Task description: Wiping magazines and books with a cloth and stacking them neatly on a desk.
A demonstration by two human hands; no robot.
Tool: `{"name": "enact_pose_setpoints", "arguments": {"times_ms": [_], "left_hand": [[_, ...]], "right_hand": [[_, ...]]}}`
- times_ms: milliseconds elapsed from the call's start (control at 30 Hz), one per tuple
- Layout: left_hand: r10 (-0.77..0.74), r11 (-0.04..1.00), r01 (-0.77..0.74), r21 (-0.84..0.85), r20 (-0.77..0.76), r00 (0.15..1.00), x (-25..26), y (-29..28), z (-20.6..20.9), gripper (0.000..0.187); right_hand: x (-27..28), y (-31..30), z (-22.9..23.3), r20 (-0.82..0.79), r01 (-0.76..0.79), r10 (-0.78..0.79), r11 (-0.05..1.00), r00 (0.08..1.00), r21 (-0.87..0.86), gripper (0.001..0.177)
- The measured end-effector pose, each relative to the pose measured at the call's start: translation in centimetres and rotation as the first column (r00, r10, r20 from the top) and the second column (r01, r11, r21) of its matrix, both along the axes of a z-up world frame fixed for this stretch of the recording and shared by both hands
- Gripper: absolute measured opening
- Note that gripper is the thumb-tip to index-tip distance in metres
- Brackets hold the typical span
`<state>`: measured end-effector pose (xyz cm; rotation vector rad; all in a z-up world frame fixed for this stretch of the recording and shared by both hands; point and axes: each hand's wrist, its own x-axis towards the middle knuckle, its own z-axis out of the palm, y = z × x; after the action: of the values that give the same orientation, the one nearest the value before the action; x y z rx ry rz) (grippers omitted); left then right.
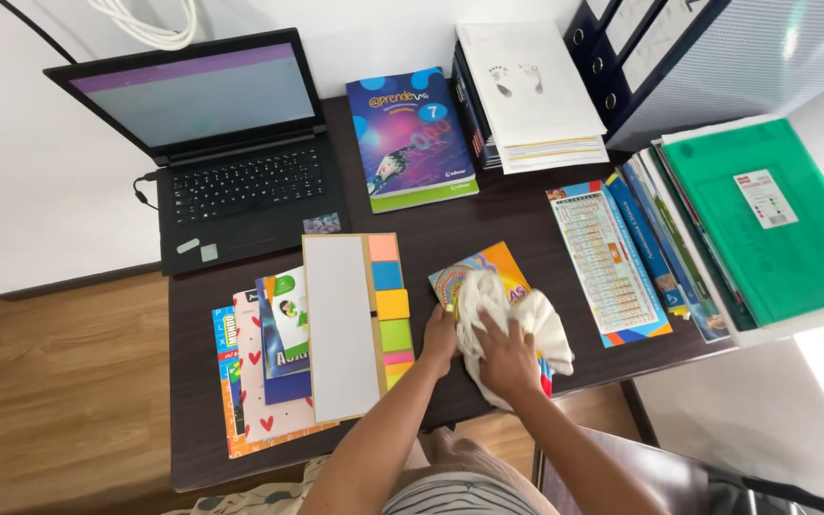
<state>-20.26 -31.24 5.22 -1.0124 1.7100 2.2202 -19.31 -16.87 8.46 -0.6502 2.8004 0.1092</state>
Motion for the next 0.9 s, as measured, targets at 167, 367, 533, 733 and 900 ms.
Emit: {"name": "enact_pose_setpoints", "arguments": {"times_ms": [167, 367, 533, 733, 900], "left_hand": [[-0.062, 0.997, 0.062, -0.038, 0.018, 0.998, 0.0, 0.6, -3.9, 0.046], [-0.125, 0.991, 0.128, 0.044, -0.053, 0.991, -0.2, -1.0, -0.7, 0.044], [-0.178, 0.983, 0.178, 0.034, 0.003, 0.984, -0.4, -1.4, 0.7, 0.046], [-0.13, 0.987, 0.129, 0.098, 0.002, 0.992, 0.0, -1.3, 0.0, 0.036], [-0.099, 0.966, 0.069, 0.251, 0.105, 0.99, -1.4, -2.1, 1.7, 0.055]], "right_hand": [[-7.5, 2.9, -3.0, -0.04, 0.041, -0.037, 0.995, 0.999, 0.088, 0.058], [-11.9, -2.3, -3.2, -0.037, -0.189, 0.186, 0.976, 0.982, -0.111, 0.048], [-15.9, -1.8, -6.7, -0.093, 0.035, -0.026, 0.994, 0.995, 0.102, 0.06], [-14.3, -1.8, -6.0, -0.145, -0.291, 0.288, 0.957, 0.947, -0.001, 0.057], [-14.1, -3.2, -6.3, -0.025, 0.03, -0.024, 0.962, 0.999, 0.273, 0.059]]}}
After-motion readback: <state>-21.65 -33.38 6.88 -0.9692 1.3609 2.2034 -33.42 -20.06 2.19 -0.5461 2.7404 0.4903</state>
